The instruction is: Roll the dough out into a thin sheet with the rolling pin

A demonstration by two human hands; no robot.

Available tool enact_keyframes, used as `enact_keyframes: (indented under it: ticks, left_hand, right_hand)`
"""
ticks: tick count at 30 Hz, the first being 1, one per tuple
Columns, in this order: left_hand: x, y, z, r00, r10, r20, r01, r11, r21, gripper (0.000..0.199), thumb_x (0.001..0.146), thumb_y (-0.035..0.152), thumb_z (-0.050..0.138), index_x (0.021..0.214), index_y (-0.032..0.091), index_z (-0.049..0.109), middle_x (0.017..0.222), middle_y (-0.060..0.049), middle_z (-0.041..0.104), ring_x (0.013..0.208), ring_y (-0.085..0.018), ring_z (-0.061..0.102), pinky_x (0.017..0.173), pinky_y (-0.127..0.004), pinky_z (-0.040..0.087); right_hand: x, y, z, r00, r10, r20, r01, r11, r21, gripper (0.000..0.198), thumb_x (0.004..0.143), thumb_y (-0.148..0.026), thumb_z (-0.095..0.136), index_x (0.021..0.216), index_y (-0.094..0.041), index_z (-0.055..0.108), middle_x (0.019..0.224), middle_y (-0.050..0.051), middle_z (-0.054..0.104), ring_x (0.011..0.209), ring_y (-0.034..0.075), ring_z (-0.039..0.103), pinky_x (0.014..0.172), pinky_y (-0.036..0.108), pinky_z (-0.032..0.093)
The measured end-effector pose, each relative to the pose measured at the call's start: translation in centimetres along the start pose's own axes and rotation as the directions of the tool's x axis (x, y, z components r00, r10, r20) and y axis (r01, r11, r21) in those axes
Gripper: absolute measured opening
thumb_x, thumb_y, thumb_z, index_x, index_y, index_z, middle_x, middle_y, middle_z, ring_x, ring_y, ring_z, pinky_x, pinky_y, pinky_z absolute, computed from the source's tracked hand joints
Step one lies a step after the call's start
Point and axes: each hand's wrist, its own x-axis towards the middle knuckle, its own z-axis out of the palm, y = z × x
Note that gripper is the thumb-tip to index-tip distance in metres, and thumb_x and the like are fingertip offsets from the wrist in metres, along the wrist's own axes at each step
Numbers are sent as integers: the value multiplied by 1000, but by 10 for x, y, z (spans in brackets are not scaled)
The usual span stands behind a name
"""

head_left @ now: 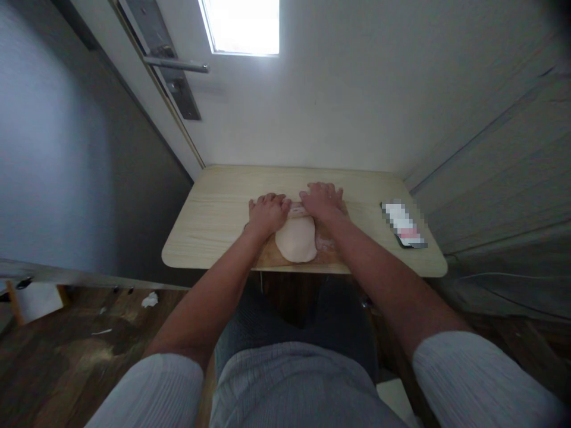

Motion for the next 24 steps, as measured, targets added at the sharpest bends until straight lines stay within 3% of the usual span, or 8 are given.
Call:
enact_keyframes:
  ticks: [12, 24]
  left_hand:
    - [-25, 11, -6, 994, 17, -111, -13, 999, 36, 55, 105, 53, 21, 137, 27, 58, 148, -11, 54, 138, -31, 43, 117, -60, 24]
    - [-47, 18, -13, 994, 59, -87, -57, 998, 26, 55, 105, 52, 22, 140, 26, 54, 151, -9, 52, 141, -33, 39, 118, -58, 22]
  right_hand:
    - [-27, 5, -4, 997, -41, -57, 41, 999, -13, 47, 99, -43, 39, 134, -21, 61, 140, 14, 60, 133, 34, 44, 114, 64, 20]
    - [-60, 11, -10, 994, -45, -98, 46, 999, 10, 51, 101, -39, 32, 141, -19, 57, 147, 14, 55, 137, 34, 40, 115, 65, 16]
